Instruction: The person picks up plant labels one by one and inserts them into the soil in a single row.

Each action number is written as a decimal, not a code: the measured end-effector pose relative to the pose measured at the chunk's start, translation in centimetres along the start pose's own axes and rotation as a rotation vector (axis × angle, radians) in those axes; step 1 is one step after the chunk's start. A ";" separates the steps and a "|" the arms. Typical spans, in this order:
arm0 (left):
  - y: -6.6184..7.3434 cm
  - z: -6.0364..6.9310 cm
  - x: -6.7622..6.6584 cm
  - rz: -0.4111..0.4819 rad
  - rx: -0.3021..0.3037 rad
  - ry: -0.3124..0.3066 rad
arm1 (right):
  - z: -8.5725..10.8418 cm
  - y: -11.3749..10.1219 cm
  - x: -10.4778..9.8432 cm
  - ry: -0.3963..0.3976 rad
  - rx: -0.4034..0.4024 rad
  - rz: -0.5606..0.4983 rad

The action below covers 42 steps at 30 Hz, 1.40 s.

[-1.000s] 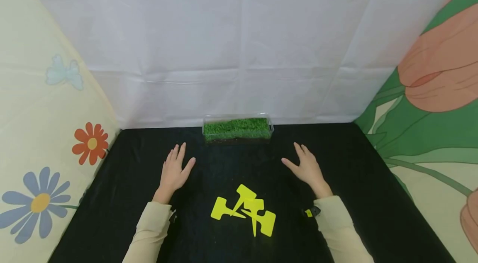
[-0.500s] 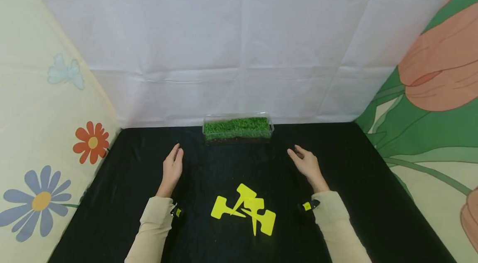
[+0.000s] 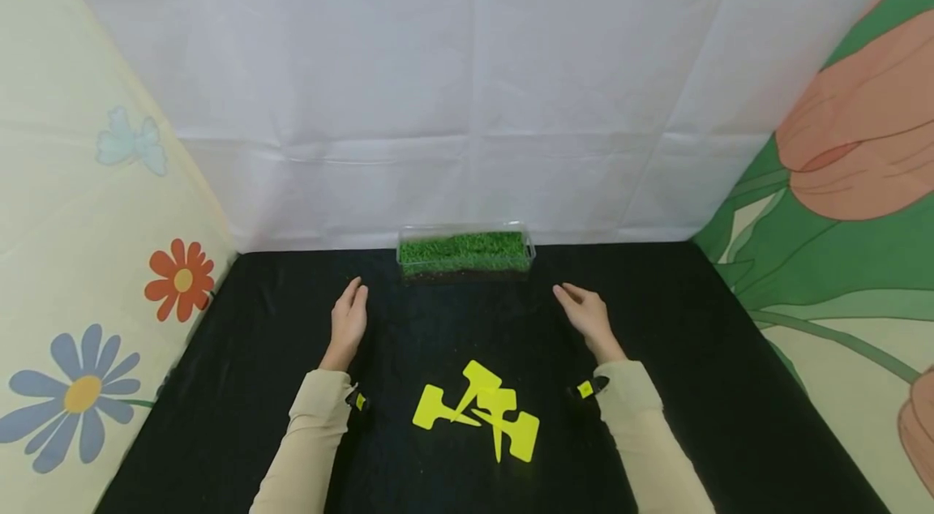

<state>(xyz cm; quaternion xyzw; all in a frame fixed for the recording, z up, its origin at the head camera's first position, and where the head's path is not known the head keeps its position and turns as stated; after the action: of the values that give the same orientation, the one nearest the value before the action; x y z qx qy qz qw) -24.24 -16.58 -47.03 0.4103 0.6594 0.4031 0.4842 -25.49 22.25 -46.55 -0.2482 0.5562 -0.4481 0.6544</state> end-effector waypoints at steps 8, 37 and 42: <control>0.0 -1.0 0.7 0.015 0.006 0.038 | -1.0 -0.3 0.7 -0.004 0.033 -0.065; -0.2 -3.8 2.0 -0.013 -0.024 0.014 | -3.8 -1.5 1.5 -0.019 0.114 -0.103; -0.2 -4.4 2.2 0.032 -0.057 -0.007 | -4.2 -1.7 1.5 -0.045 0.131 -0.097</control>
<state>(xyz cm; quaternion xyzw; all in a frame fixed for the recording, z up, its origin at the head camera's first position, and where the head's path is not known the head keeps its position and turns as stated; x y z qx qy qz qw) -28.93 -15.14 -47.01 0.4083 0.6392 0.4282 0.4913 -30.02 20.89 -46.98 -0.2414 0.4981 -0.5090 0.6592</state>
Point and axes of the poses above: each hand's wrist, its own z-axis away from the middle knuckle, its own x-axis out of the palm, y = z × x, the point moved 3 cm from there along -z, towards the middle knuckle, and after that the axes turned 11 degrees about x, right-handed, at the moved point
